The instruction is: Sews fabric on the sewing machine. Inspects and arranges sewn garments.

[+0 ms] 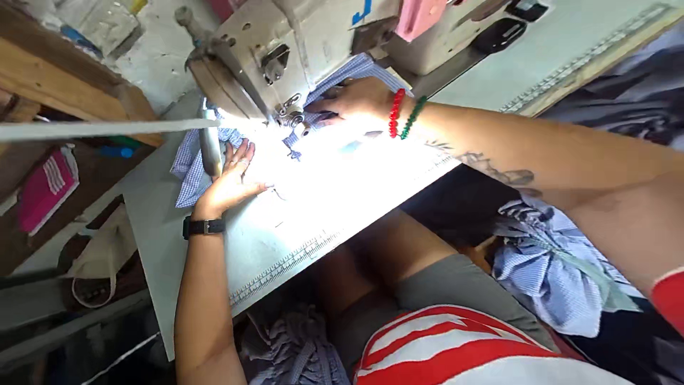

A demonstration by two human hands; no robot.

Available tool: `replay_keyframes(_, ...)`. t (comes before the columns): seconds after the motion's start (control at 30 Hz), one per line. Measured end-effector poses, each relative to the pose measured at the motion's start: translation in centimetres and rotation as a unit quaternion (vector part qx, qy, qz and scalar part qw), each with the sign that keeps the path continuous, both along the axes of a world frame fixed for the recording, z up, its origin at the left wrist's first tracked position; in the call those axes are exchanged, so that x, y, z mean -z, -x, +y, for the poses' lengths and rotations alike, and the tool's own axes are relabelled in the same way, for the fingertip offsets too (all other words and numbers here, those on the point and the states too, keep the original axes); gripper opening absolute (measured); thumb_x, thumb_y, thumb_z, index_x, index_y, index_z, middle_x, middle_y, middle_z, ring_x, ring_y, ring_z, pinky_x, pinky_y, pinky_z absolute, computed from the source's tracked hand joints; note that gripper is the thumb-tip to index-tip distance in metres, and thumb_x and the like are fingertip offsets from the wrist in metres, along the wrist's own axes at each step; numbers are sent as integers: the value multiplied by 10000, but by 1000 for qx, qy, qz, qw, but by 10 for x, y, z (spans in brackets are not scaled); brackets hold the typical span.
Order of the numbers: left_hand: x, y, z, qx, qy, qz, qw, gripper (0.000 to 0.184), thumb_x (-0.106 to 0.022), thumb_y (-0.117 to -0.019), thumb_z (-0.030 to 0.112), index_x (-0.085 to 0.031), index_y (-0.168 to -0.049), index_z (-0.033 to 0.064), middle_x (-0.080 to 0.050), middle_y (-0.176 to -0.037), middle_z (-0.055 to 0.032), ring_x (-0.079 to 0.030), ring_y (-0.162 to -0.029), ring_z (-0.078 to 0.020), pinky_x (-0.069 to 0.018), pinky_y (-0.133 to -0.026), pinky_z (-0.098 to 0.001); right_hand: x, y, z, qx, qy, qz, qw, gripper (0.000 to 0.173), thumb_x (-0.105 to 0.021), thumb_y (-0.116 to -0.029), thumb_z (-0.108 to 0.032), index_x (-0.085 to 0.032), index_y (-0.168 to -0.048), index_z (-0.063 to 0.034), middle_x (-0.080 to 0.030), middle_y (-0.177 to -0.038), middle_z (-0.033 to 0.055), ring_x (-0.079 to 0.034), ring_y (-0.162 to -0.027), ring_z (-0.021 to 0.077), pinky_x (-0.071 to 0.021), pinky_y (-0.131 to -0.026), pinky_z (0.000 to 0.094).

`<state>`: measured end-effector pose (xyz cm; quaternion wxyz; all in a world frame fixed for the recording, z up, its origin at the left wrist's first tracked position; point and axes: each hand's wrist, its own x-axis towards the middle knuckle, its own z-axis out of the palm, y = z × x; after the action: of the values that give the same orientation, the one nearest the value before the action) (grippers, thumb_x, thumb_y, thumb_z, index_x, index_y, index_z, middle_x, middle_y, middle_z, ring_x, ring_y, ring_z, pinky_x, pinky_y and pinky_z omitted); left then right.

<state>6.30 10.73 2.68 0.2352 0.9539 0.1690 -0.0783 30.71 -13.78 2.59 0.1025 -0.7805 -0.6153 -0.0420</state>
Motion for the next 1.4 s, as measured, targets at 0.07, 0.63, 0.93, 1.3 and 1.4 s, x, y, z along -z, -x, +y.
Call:
replay_keyframes(0.07, 0, -10, 14, -25, 26, 1, 999, 849, -807, -865, 325, -409, -1560, 40, -237, -1690, -158, -48, -1590, -356, 24, -1221, -669, 29, -30, 30, -40, 20, 50, 998, 460, -400, -1096, -459, -545, -1490, -270, -607, -1411, 195, -574, -1264, 481, -463, -963, 682)
replay_keyframes(0.63, 6, -91, -34, -242, -111, -17, 964, 422, -597, -1014, 109, -541, -1355, -134, -541, -1430, -305, -485, -1395, -365, -329, -1179, -460, 12, 24, 38, -54, 78, 92, 991, 316, -497, -1042, -46, -564, -1336, 48, -593, -1322, 272, -579, -1239, 468, -503, -923, 598)
replay_keyframes(0.93, 6, -90, -43, -267, -115, -18, 957, 439, -595, -1020, 117, -525, -1384, -118, -523, -1458, -293, -463, -1418, -344, -307, -1188, -445, -13, 31, 74, -110, 137, 196, 965, 278, -560, -1040, -129, -678, -1120, 110, -654, -1148, 307, -609, -1145, 476, -451, -941, 634)
replay_keyframes(1.3, 6, 80, 38, -343, -135, -44, 928, 497, -558, -1027, 261, -504, -1424, -32, -560, -1376, -322, -542, -1291, -470, -407, -1070, -668, 12, -14, -79, 45, 106, 105, 988, 385, -500, -1077, -203, -507, -1386, 27, -642, -1107, 290, -659, -1025, 493, -523, -845, 639)
replay_keyframes(1.4, 13, 138, 30, -350, -127, -68, 926, 527, -536, -1044, 292, -502, -1424, -71, -534, -1430, -303, -500, -1375, -387, -371, -1168, -529, 25, -10, -121, 71, 38, 135, 988, 416, -399, -1105, -249, -532, -1406, 5, -667, -1112, 270, -670, -1046, 453, -515, -907, 604)
